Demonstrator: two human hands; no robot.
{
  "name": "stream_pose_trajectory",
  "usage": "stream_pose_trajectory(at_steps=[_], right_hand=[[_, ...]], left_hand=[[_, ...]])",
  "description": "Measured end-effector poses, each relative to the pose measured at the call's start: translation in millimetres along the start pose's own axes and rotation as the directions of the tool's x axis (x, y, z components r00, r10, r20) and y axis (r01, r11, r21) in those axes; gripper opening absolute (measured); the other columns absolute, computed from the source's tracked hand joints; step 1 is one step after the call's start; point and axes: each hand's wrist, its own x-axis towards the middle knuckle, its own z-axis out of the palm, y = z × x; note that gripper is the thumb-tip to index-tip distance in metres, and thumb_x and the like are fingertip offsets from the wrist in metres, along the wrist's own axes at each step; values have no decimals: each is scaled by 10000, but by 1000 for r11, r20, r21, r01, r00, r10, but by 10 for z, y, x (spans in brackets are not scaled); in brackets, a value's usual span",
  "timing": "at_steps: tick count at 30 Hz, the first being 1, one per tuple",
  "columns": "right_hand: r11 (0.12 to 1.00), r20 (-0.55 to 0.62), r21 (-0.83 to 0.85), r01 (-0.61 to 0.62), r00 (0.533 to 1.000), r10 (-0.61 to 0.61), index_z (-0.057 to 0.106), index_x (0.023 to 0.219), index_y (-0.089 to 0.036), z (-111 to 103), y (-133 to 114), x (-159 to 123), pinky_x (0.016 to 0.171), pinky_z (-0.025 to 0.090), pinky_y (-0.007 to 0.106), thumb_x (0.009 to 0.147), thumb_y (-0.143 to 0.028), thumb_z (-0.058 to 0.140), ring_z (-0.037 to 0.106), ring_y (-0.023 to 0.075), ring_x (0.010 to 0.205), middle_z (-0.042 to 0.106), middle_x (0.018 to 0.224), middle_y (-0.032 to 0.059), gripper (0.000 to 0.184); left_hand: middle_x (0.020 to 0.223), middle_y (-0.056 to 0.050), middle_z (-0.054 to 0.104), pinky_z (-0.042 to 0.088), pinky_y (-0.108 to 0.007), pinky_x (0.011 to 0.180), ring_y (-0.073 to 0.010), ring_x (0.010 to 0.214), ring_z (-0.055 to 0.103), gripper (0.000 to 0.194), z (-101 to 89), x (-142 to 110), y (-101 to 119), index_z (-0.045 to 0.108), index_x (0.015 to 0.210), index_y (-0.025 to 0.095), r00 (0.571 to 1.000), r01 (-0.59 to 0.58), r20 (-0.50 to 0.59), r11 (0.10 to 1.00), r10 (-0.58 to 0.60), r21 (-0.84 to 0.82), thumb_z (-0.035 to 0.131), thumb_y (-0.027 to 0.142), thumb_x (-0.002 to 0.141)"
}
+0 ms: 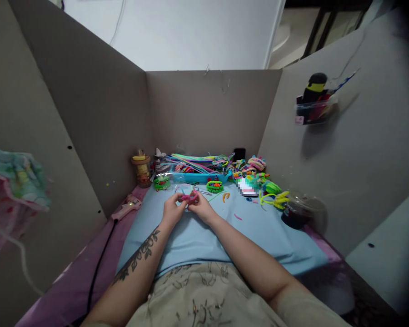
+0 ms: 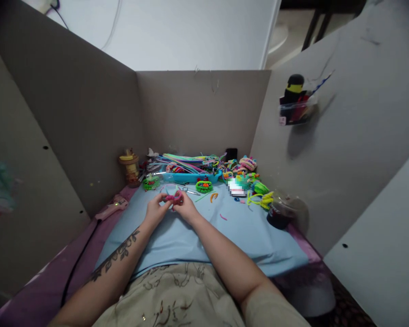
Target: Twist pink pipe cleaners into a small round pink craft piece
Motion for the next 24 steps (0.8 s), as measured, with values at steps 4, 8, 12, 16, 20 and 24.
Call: stream_pose_trajectory(at_steps=[4, 8, 12, 16, 20, 24], right_hand=[[990, -22, -132, 46, 999, -49, 423, 1164, -224, 1, 19, -19, 582, 467, 228, 586, -106, 552, 553, 108, 602, 555, 670, -66, 604], [950, 39, -297, 94, 995, -87, 526, 1157, -199, 7, -22, -59, 654, 474, 252, 636, -114, 514, 580, 116, 664, 621, 723, -27, 528], [861, 172, -472, 192, 977, -124, 644, 1074, -212, 7, -61, -102, 700, 474, 278, 663, -94, 483, 587, 128, 693, 678, 791, 1, 457], [863, 332, -438, 251, 937, -104, 654, 1081, -223, 12, -56, -134, 649, 472, 247, 672, -99, 504, 572, 116, 661, 680, 791, -7, 453], [902, 442, -382, 202, 897, -14, 620, 1139, -223, 17, -81, -152, 606, 453, 213, 702, -103, 487, 545, 91, 604, 645, 706, -30, 473], [874, 288, -421, 242, 949, -124, 663, 1030, -211, 22, -162, -141, 628, 452, 217, 717, -174, 551, 574, 116, 728, 639, 849, 13, 335]], left_hand=[[816, -53, 671, 444, -269, 698, -164, 735, 601, 314, -39, 54, 13, 619, 880, 142, 984, 125, -103, 972, -148, -199, 653, 367, 664], [785, -56, 667, 447, -247, 650, -150, 690, 605, 393, -70, 107, -12, 588, 892, 128, 948, 203, -144, 889, -283, -409, 695, 390, 620], [737, -32, 655, 432, -220, 621, -125, 655, 589, 396, -97, 132, -17, 585, 850, 128, 931, 198, -166, 833, -324, -516, 713, 403, 594], [702, -16, 636, 414, -204, 608, -109, 629, 575, 380, -142, 149, -62, 578, 810, 127, 909, 167, -240, 824, -342, -541, 708, 415, 599], [734, -26, 637, 423, -206, 627, -108, 647, 583, 378, -168, 164, -122, 574, 832, 126, 884, 136, -302, 816, -356, -561, 693, 415, 619], [736, -30, 646, 437, -222, 633, -125, 661, 595, 357, -134, 146, -71, 574, 808, 132, 916, 169, -234, 842, -326, -512, 709, 391, 603]])
